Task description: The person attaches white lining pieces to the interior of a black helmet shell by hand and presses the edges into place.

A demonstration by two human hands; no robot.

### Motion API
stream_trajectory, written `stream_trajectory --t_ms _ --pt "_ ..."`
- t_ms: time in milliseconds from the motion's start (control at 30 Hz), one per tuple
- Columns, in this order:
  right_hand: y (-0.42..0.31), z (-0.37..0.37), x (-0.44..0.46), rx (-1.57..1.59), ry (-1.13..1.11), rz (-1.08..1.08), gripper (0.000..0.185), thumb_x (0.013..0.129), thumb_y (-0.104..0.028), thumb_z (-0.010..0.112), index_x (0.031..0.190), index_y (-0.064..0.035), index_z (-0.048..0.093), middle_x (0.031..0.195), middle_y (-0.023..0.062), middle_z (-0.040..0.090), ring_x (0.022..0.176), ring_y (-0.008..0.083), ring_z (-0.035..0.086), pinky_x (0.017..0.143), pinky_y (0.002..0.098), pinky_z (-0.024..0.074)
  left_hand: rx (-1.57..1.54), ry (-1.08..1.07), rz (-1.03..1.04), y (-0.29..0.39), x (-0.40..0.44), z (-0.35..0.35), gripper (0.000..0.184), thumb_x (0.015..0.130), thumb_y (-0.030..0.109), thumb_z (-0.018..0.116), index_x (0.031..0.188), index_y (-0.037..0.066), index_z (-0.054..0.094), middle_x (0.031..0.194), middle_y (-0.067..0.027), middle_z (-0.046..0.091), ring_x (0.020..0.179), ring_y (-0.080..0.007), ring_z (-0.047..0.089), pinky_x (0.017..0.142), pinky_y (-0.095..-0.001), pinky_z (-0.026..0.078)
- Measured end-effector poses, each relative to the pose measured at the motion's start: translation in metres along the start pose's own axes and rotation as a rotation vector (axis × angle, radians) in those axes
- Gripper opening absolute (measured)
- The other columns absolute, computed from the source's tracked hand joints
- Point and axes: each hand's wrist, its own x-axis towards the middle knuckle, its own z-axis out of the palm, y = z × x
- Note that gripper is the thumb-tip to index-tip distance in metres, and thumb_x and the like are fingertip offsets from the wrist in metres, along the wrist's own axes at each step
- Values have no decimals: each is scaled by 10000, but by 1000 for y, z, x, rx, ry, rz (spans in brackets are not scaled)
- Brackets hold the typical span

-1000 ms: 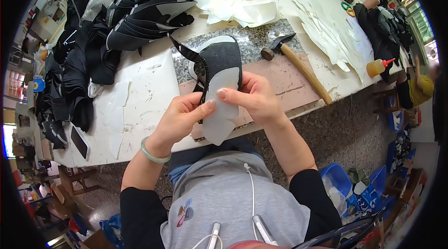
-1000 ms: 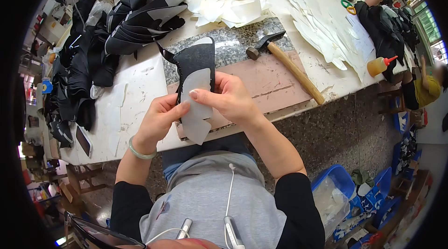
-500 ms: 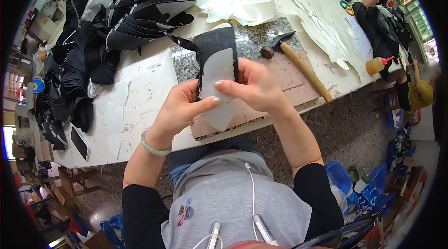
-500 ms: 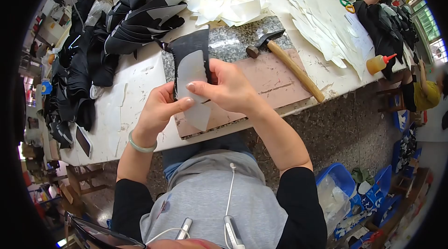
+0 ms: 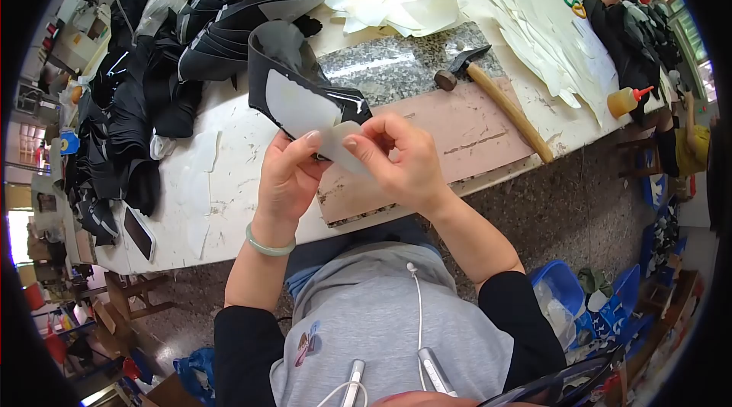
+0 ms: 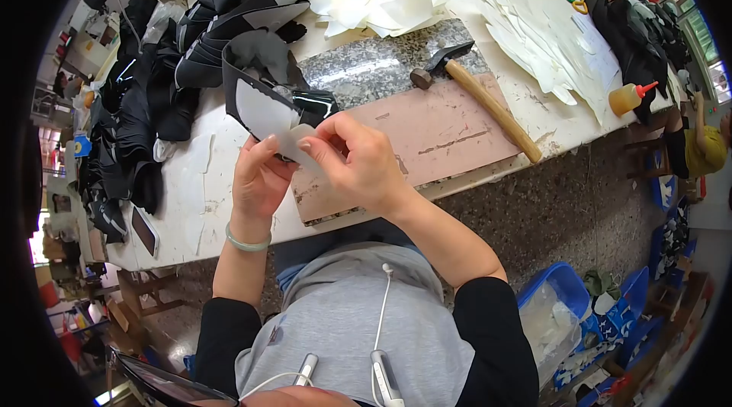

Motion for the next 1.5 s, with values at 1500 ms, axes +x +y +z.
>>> stream_trajectory --t_ms 1500 --pt "-23 -12 35 -604 -318 -377 237 800 -67 621 1036 -49 630 794 141 667 717 300 653 622 372 510 529 47 420 -32 -1 -20 175 890 -20 632 1059 -55 606 946 -102 676 788 -155 667 709 -265 567"
